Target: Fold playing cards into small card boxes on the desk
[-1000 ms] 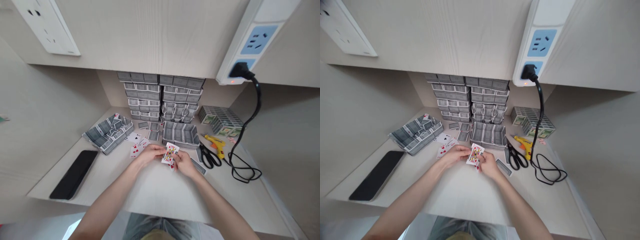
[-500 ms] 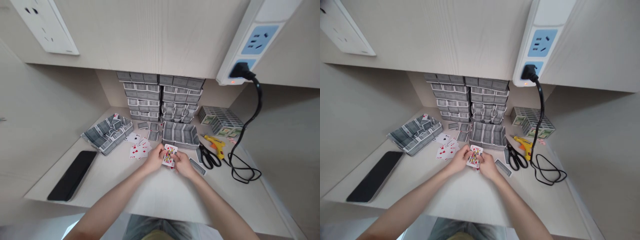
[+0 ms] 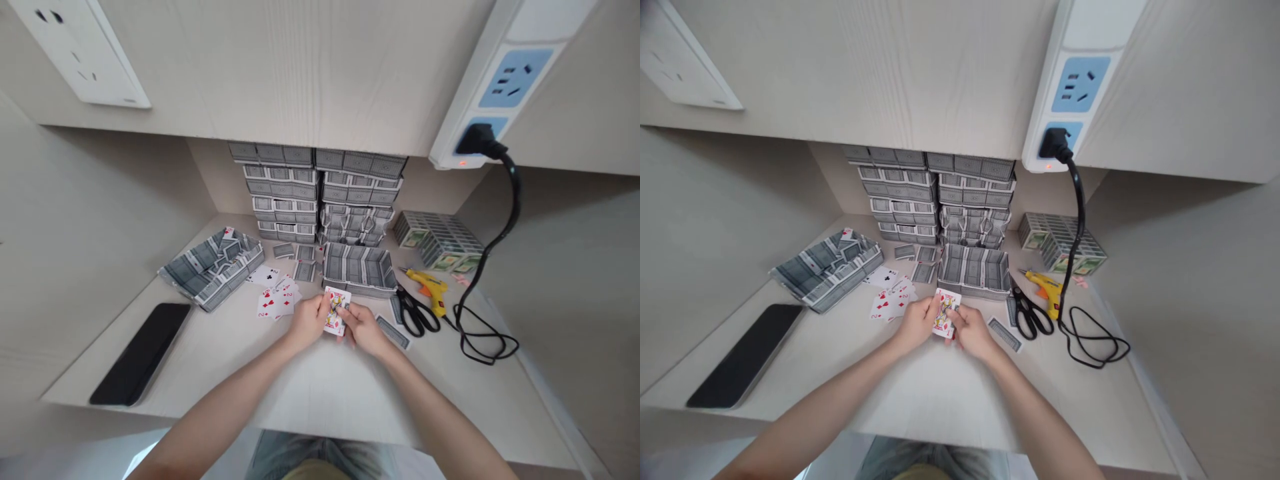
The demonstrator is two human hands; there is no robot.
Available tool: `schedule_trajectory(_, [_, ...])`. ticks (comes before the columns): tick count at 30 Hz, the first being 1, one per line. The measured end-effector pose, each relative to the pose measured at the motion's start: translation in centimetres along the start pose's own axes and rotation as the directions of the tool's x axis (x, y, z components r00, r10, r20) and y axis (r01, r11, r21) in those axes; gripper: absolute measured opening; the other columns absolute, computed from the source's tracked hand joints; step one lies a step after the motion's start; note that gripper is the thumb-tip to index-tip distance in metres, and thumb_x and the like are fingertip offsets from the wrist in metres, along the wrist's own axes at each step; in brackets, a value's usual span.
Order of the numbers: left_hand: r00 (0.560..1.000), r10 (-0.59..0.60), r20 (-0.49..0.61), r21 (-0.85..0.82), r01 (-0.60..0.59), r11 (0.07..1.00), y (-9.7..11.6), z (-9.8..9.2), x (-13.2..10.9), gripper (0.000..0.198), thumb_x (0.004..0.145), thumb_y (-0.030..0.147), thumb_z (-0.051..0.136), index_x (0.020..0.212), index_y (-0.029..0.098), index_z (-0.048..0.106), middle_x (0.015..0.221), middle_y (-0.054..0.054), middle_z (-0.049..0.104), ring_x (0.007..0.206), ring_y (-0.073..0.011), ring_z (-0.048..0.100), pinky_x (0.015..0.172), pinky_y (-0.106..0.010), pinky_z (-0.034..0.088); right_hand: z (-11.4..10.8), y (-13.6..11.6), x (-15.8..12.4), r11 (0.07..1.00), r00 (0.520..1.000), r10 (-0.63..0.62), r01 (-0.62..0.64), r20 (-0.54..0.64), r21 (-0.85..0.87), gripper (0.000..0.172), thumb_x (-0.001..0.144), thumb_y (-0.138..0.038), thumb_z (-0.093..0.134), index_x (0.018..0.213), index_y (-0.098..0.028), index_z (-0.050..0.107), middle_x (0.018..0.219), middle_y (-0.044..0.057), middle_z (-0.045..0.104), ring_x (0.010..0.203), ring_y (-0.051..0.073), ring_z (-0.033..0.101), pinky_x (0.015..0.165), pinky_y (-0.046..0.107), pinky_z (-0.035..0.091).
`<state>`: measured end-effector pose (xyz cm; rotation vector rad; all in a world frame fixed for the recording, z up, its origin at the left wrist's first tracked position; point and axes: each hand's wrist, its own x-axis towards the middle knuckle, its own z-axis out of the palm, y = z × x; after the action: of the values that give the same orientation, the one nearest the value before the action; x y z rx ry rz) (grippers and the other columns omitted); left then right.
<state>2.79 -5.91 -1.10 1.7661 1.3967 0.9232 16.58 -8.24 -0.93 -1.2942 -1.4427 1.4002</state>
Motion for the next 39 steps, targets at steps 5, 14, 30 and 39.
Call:
schedule_trajectory(5, [0.999,0.035,-0.036,0.023,-0.035,0.999,0.2,-0.4,0.0,0.049,0.081,0.046,0.033,0.044,0.016,0.042,0.040,0.002,0.042,0.042,-0.0079,0.036,0.042,-0.021,0.024,0.5,-0.1,0.0,0.998,1.000,0.006,-0.006,-0.004,0.064,0.037,0.077,-0.054,0.044,0.067,-0.019,0.044,0.040,-0.003,0.055,0.025,0.009,0.040,0.027,0.020,0.026])
schedule_trajectory(14, [0.999,0.033,-0.006,-0.071,-0.033,0.997,-0.1,-0.3,0.3,0.051,0.085,0.046,0.025,0.047,0.016,0.043,0.041,0.001,0.047,0.042,-0.0092,0.043,0.044,-0.020,0.030,0.1,-0.3,0.2,0.985,0.994,-0.060,0.073,-0.091,0.156,0.040,0.079,-0.053,0.042,0.064,-0.017,0.050,0.043,-0.003,0.052,0.032,0.010,0.045,0.035,0.021,0.036])
schedule_trajectory(30, [0.983,0.170,0.072,-0.187,-0.154,0.970,-0.2,-0.7,0.3,0.030,0.086,0.037,0.032,0.094,0.016,0.051,0.068,-0.001,0.056,0.059,-0.0105,0.050,0.055,-0.020,0.039,-0.6,-0.3,0.6,0.941,0.975,-0.134,0.181,-0.177,0.285,0.042,0.074,-0.045,0.055,0.105,-0.018,0.046,0.048,-0.006,0.054,0.030,0.008,0.042,0.031,0.018,0.032])
schedule_trajectory(39, [0.988,0.134,0.078,-0.303,-0.105,0.947,-0.6,-0.6,0.3,0.042,0.087,0.037,0.032,0.126,0.020,0.032,0.077,-0.001,0.058,0.057,-0.0099,0.052,0.054,-0.021,0.041,-0.3,-0.5,0.6,0.946,0.981,-0.130,0.167,-0.147,0.278,0.042,0.075,-0.044,0.054,0.105,-0.017,0.045,0.047,-0.006,0.053,0.031,0.008,0.042,0.032,0.018,0.032])
